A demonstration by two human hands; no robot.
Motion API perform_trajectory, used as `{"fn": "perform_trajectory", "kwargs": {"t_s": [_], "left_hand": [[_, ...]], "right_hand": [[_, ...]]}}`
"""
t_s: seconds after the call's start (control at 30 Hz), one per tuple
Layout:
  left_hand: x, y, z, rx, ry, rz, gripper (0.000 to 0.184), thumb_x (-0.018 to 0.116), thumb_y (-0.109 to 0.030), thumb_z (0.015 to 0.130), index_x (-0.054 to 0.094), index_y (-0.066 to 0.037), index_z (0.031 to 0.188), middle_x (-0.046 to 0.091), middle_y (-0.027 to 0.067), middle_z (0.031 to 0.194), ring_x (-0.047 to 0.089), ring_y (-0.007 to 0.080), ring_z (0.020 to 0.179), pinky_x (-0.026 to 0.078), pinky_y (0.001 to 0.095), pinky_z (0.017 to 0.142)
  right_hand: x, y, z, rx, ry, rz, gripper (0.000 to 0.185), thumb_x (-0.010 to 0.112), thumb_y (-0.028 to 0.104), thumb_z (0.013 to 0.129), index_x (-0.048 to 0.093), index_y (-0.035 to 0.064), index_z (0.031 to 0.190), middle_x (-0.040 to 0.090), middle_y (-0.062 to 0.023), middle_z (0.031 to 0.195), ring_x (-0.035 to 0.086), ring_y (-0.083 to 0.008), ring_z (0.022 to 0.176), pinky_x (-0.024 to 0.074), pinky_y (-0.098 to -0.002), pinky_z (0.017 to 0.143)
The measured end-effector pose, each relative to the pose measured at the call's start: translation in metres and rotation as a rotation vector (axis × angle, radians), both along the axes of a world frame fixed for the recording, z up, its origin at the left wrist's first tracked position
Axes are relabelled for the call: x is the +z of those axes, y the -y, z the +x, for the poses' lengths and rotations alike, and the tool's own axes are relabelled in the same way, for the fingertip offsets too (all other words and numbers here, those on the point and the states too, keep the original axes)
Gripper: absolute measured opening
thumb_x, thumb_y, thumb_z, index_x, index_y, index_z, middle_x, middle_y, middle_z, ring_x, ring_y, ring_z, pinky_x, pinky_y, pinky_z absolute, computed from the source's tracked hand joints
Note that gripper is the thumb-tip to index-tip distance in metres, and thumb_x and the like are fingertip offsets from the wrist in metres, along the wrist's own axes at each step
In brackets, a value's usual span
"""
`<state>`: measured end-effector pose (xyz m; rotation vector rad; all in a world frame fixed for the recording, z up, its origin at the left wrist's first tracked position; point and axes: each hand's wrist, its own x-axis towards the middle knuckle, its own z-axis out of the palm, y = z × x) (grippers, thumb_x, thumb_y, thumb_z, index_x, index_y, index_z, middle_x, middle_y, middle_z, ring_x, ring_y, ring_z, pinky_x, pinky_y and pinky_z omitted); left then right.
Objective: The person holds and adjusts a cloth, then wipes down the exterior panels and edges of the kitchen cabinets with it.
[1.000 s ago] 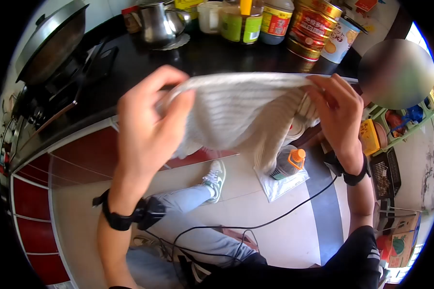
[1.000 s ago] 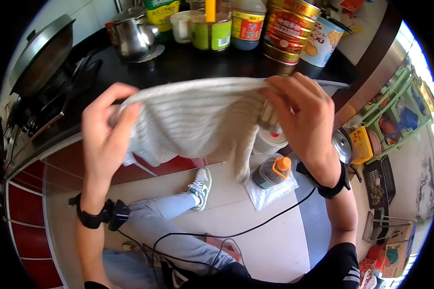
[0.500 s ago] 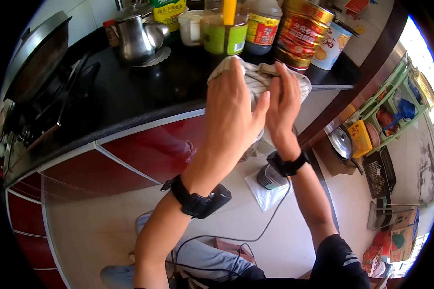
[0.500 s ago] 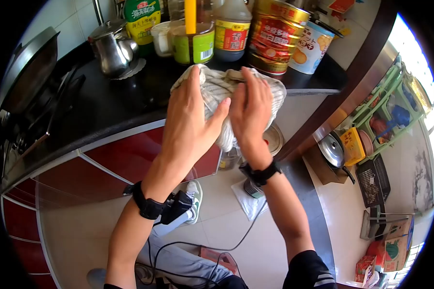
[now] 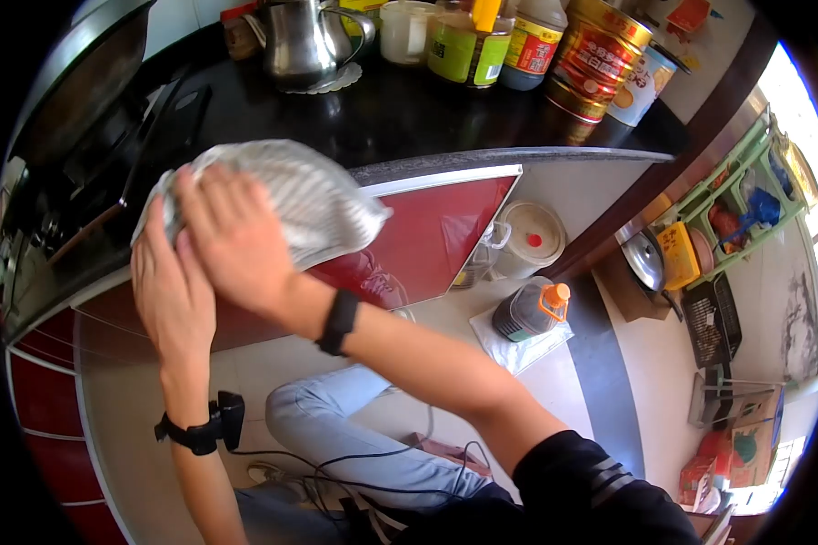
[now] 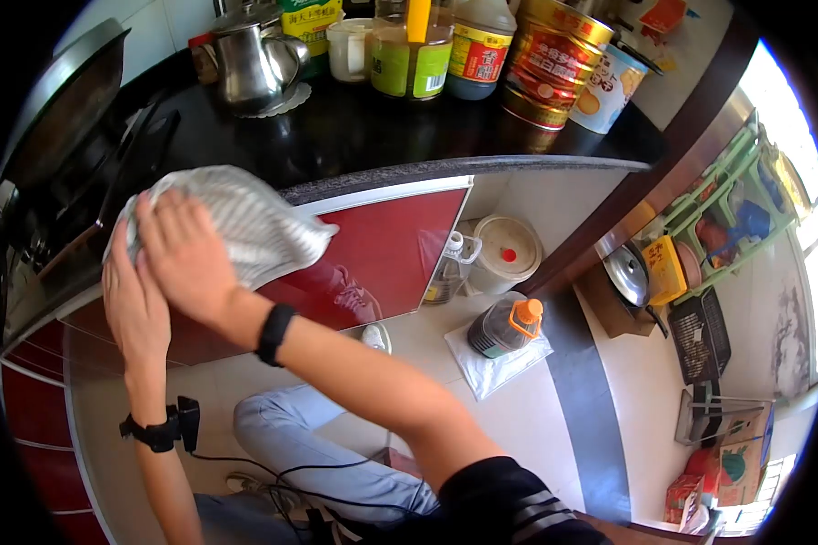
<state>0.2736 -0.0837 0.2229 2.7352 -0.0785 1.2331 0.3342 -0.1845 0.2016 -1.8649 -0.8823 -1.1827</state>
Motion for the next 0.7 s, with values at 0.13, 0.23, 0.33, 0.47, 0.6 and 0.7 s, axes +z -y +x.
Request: {"fn": "perform_trajectory", "kwargs": {"t_s": [0.13,0.23,0.33,0.47,0.6,0.7], "left_hand": [[-0.012,-0.029,-0.008,-0.003,0.006,-0.066,0.053,0.033,-0.035,0.103,0.035,-0.003,0.145,0.045,0.0192,0.143,0.043,0.0380,0.131,0.032,0.0438,0.109],[-0.027,-0.019,-0.002,0.009,0.087,-0.069,0.055,0.035,-0.036,0.102,0.033,0.000,0.145,0.042,0.0199,0.146,0.040,0.0383,0.133,0.029,0.0444,0.110],[-0.036,-0.002,0.008,0.028,0.170,-0.044,0.058,0.037,-0.039,0.102,0.033,0.000,0.145,0.043,0.0207,0.144,0.038,0.0384,0.133,0.027,0.0459,0.111],[-0.039,0.032,0.026,-0.091,0.210,0.032,0.063,0.035,-0.045,0.101,0.037,0.002,0.143,0.046,0.0197,0.141,0.044,0.0383,0.126,0.030,0.0462,0.106],[-0.040,0.100,0.058,-0.231,0.283,0.097,0.070,0.033,-0.050,0.096,0.040,0.003,0.139,0.051,0.0210,0.128,0.048,0.0347,0.099,0.034,0.0441,0.091],[-0.045,0.152,0.075,-0.271,0.297,0.111,0.068,0.038,-0.046,0.094,0.038,0.002,0.141,0.051,0.0202,0.123,0.047,0.0328,0.094,0.034,0.0442,0.088]], "right_hand": [[-0.009,-0.032,-0.002,-0.063,0.120,-0.159,0.063,0.057,0.023,0.081,0.045,-0.0117,0.132,0.055,-0.0241,0.124,0.050,-0.0373,0.122,0.0358,-0.0441,0.104],[-0.007,-0.010,0.004,-0.094,0.253,-0.286,0.060,0.055,0.020,0.082,0.044,-0.0115,0.132,0.055,-0.0225,0.124,0.050,-0.0353,0.123,0.0360,-0.0423,0.105],[-0.013,0.006,0.011,-0.103,0.311,-0.291,0.057,0.054,0.018,0.083,0.044,-0.0100,0.132,0.056,-0.0215,0.124,0.051,-0.0343,0.122,0.0374,-0.0403,0.105],[-0.015,0.054,0.018,-0.148,0.269,-0.220,0.050,0.054,0.017,0.084,0.048,-0.0049,0.129,0.059,-0.0176,0.118,0.055,-0.0315,0.118,0.0386,-0.0382,0.103],[-0.027,0.126,0.040,-0.275,0.304,-0.187,0.051,0.056,0.023,0.084,0.051,0.0021,0.130,0.060,-0.0126,0.118,0.055,-0.0270,0.117,0.0387,-0.0375,0.101],[-0.033,0.186,0.052,-0.333,0.289,-0.229,0.058,0.058,0.028,0.082,0.049,0.0065,0.136,0.058,-0.0109,0.123,0.053,-0.0269,0.120,0.0357,-0.0385,0.105]]}}
